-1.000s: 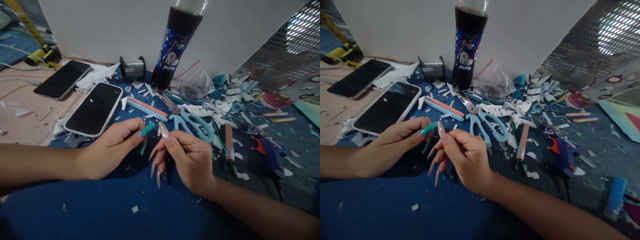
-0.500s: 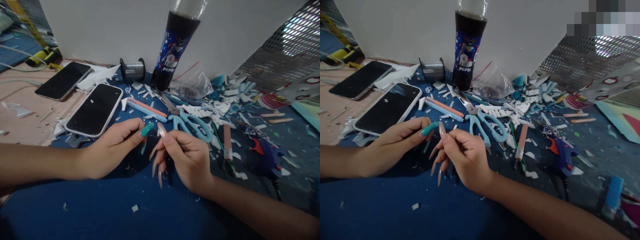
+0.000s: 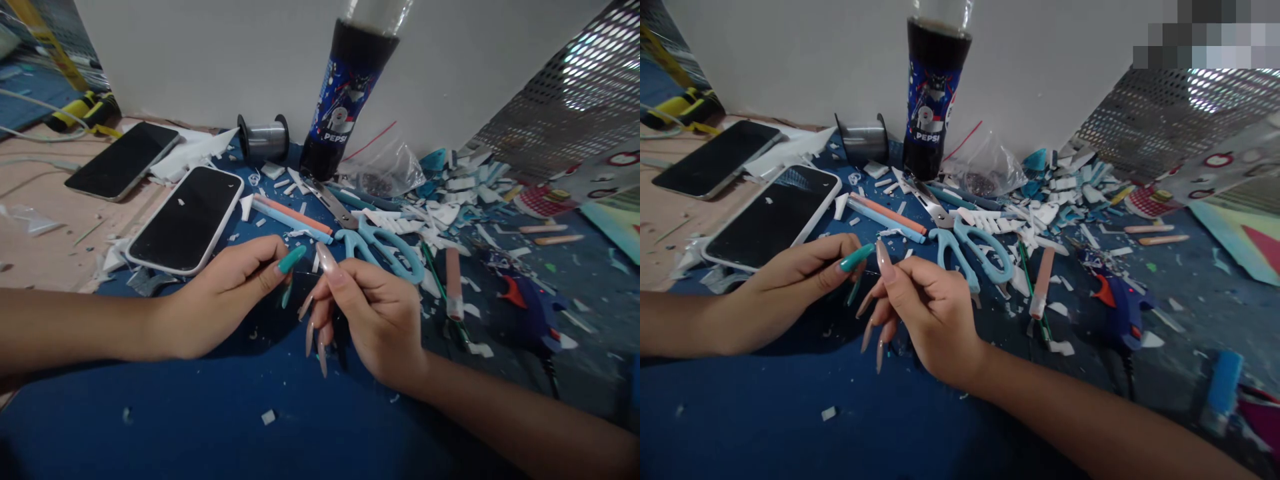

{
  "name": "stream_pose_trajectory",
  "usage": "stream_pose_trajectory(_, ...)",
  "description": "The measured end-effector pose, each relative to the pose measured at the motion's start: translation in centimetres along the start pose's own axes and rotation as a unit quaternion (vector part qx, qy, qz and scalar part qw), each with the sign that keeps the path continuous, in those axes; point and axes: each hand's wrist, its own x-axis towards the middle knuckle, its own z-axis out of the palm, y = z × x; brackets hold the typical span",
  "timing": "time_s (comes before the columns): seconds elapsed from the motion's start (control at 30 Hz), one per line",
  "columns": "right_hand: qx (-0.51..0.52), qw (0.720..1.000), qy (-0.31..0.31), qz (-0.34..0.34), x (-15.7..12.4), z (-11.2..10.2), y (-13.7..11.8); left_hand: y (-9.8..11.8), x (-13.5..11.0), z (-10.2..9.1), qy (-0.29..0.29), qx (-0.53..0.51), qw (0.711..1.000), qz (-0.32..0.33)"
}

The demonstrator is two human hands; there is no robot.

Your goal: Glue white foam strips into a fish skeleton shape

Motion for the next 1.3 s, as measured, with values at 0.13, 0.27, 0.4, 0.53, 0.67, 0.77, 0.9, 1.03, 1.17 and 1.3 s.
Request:
stream_pose_trajectory(0.13, 0.006, 1.000, -0.010, -0.003, -0.01, -0.06, -0.07, -0.02, 0.00, -0.01, -0.001, -0.003, 1.000, 0.000)
stream_pose_trajectory(0.27, 0.011, 1.000, -0.011, 0.007, -0.04, -0.08, 0.00, 0.02, -0.09, 0.01, -0.012, -0.012, 1.000, -0.005)
stream_pose_trajectory(0.4, 0.010, 1.000, -0.014, 0.008, -0.10, -0.05, 0.01, -0.05, -0.19, 0.01, -0.010, -0.014, 1.000, 0.000)
stream_pose_trajectory(0.53, 0.006, 1.000, -0.013, 0.004, -0.04, -0.03, 0.00, -0.14, -0.16, -0.01, -0.008, -0.013, 1.000, -0.001)
stream_pose_trajectory(0.67, 0.004, 1.000, -0.016, 0.004, 0.04, -0.04, 0.06, 0.05, -0.04, -0.03, -0.016, -0.015, 1.000, -0.008)
stream_pose_trajectory(0.77, 0.005, 1.000, -0.017, 0.010, 0.02, -0.09, 0.09, 0.20, -0.01, -0.07, -0.020, -0.014, 0.999, -0.025)
stream_pose_trajectory(0.9, 0.005, 1.000, -0.018, 0.015, -0.01, -0.15, 0.11, 0.18, -0.08, -0.06, -0.022, -0.015, 0.999, -0.031)
stream_pose_trajectory(1.03, 0.004, 1.000, -0.019, 0.018, -0.04, -0.15, 0.11, 0.11, -0.12, -0.08, -0.025, -0.019, 0.999, -0.035)
stream_pose_trajectory(1.17, 0.008, 1.000, -0.022, 0.020, -0.02, -0.11, 0.05, 0.16, 0.01, -0.07, -0.024, -0.015, 0.999, -0.034)
stream_pose_trajectory(1.3, 0.011, 1.000, -0.024, 0.017, -0.01, -0.12, 0.10, 0.21, 0.05, 0.00, -0.016, -0.003, 0.999, -0.040)
